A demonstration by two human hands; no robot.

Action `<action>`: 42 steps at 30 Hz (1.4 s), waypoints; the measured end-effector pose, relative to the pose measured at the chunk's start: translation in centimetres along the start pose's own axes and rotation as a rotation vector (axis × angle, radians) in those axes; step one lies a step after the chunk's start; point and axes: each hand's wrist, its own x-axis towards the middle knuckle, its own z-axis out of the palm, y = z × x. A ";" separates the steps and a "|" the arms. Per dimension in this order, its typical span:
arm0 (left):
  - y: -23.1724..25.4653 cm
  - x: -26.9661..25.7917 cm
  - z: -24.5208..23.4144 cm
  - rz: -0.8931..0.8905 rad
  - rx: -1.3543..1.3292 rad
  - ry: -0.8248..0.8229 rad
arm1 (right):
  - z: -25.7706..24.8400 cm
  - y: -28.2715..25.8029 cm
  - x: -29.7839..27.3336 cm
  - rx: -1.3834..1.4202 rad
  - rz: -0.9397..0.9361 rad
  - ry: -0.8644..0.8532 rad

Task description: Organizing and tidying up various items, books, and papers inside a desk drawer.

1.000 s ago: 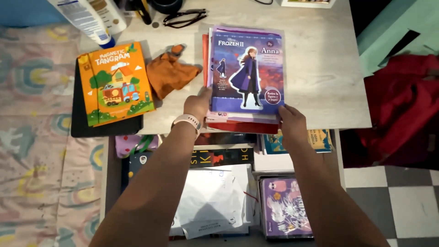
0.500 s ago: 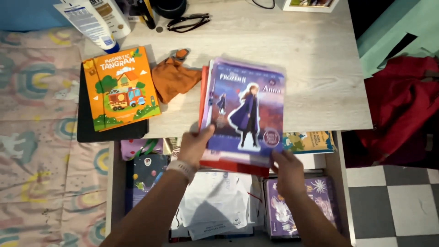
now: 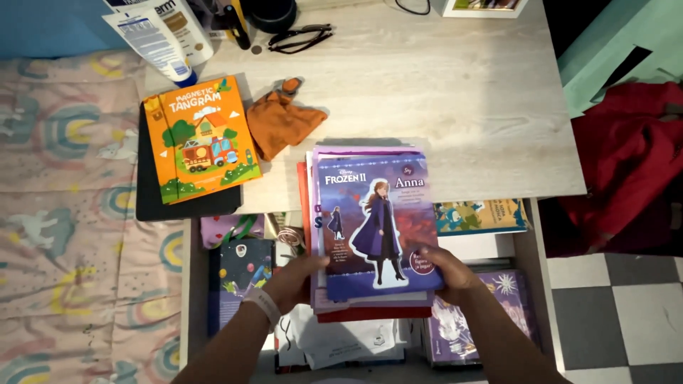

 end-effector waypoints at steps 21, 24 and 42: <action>1.2 3.8 1.2 0.645 -0.204 0.207 | 1.6 7.0 0.9 0.012 -0.206 0.227; 0.1 -1.0 1.0 0.509 -0.205 0.114 | 5.2 5.7 -5.6 0.024 -0.162 0.100; -6.4 -12.4 7.9 0.394 -0.112 -0.235 | 3.9 8.1 -20.5 -0.792 -0.483 0.297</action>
